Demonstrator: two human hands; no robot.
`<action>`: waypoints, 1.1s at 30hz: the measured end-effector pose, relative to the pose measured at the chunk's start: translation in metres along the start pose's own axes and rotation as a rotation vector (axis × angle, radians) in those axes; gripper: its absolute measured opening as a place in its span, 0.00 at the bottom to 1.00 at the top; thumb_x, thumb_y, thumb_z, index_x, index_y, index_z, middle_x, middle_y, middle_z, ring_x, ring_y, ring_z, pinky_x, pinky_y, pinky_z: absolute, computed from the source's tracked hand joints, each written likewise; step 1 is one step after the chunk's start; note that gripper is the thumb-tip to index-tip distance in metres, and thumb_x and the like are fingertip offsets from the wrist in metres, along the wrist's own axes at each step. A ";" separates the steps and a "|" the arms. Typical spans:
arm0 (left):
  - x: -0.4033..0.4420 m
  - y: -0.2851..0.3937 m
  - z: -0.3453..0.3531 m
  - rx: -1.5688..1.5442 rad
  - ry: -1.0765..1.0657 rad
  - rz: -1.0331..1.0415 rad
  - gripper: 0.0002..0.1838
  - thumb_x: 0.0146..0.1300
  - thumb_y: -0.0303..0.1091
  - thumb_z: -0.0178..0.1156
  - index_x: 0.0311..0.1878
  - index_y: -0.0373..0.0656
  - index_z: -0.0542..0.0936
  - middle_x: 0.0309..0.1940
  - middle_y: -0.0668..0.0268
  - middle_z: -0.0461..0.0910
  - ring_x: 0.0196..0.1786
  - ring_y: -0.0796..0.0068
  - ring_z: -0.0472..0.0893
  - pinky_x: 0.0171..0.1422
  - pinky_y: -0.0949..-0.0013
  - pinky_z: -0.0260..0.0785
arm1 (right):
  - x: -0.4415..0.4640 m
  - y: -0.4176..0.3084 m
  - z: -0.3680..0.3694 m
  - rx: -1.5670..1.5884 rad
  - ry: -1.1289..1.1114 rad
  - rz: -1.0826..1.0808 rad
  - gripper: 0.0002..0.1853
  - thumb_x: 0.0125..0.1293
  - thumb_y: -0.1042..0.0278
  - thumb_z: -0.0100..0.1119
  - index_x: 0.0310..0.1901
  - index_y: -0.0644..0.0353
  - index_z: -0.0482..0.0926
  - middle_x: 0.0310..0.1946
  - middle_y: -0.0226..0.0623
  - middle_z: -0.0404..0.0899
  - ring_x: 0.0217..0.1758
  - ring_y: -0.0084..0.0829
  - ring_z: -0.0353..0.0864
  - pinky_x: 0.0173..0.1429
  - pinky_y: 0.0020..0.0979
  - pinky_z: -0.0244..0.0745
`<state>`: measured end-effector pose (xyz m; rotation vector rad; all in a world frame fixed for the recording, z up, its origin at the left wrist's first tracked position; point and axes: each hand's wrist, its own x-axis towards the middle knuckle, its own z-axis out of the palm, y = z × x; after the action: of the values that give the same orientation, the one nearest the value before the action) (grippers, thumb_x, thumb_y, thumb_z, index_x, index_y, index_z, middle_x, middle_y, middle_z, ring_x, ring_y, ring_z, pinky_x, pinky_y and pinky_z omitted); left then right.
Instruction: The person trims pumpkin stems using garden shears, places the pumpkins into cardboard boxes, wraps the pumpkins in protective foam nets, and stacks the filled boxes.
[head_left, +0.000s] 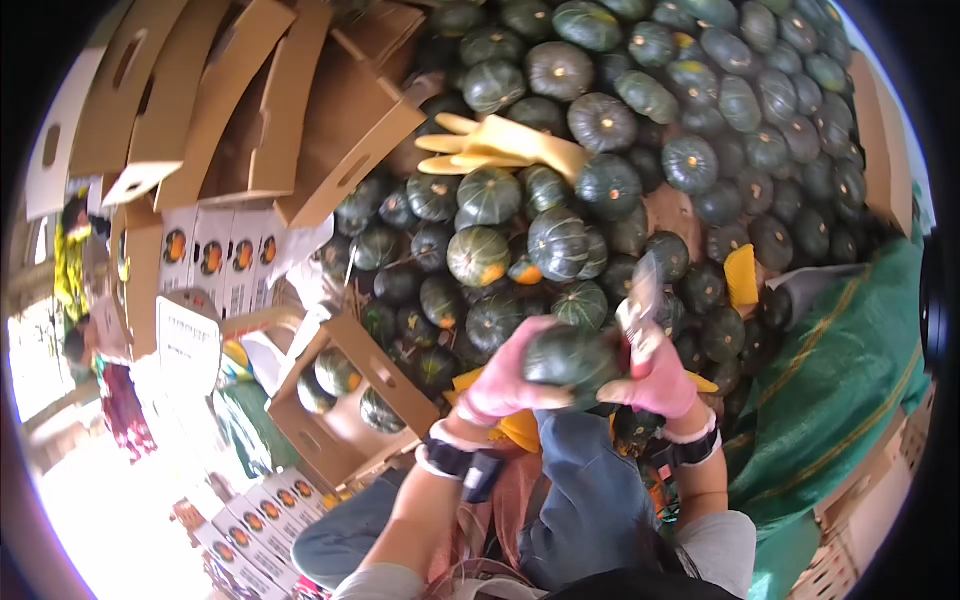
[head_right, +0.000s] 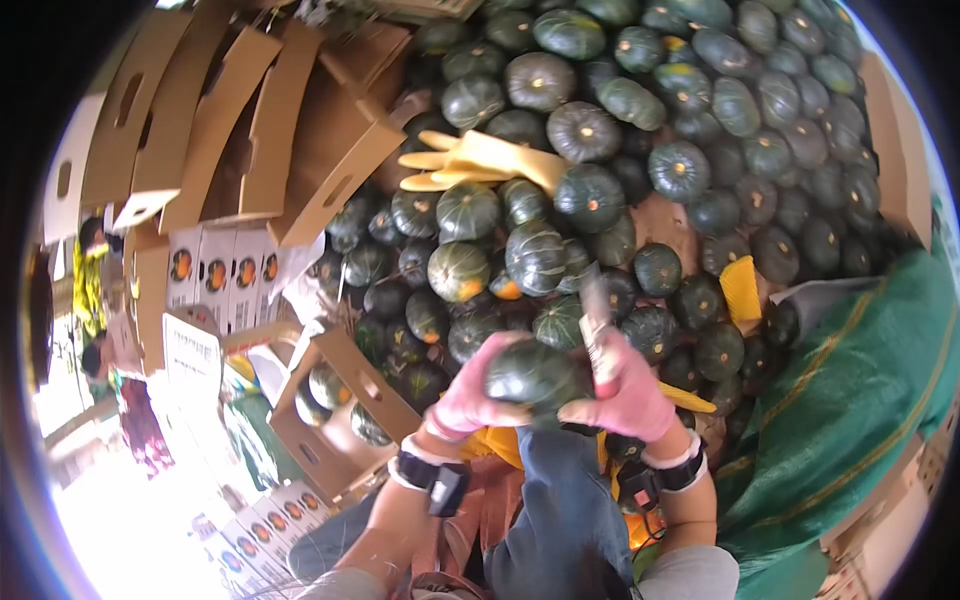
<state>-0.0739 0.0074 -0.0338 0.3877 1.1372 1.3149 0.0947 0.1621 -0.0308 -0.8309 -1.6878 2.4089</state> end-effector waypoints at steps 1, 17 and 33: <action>-0.023 -0.012 -0.022 -0.036 -0.008 -0.023 0.47 0.39 0.41 0.76 0.64 0.39 0.63 0.55 0.60 0.71 0.58 0.66 0.71 0.64 0.63 0.62 | -0.002 0.002 0.003 -0.089 -0.033 -0.008 0.36 0.40 0.72 0.75 0.53 0.62 0.67 0.42 0.32 0.73 0.45 0.25 0.73 0.52 0.30 0.70; -0.274 -0.073 -0.225 0.795 1.704 0.176 0.45 0.47 0.30 0.67 0.68 0.40 0.56 0.58 0.53 0.68 0.60 0.62 0.72 0.63 0.62 0.65 | 0.006 0.014 -0.005 0.093 0.084 0.077 0.35 0.48 0.84 0.64 0.60 0.62 0.63 0.53 0.39 0.73 0.51 0.28 0.73 0.61 0.35 0.68; -0.239 -0.035 -0.192 -0.149 1.322 0.471 0.24 0.65 0.36 0.56 0.63 0.41 0.67 0.58 0.59 0.71 0.61 0.62 0.72 0.65 0.63 0.65 | 0.343 -0.095 -0.127 0.266 0.643 0.213 0.28 0.56 0.52 0.65 0.44 0.70 0.68 0.37 0.55 0.73 0.45 0.49 0.77 0.51 0.52 0.72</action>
<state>-0.1750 -0.2840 -0.0450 -0.4693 2.0648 2.1424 -0.1581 0.4322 -0.1076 -1.5756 -1.0569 2.0685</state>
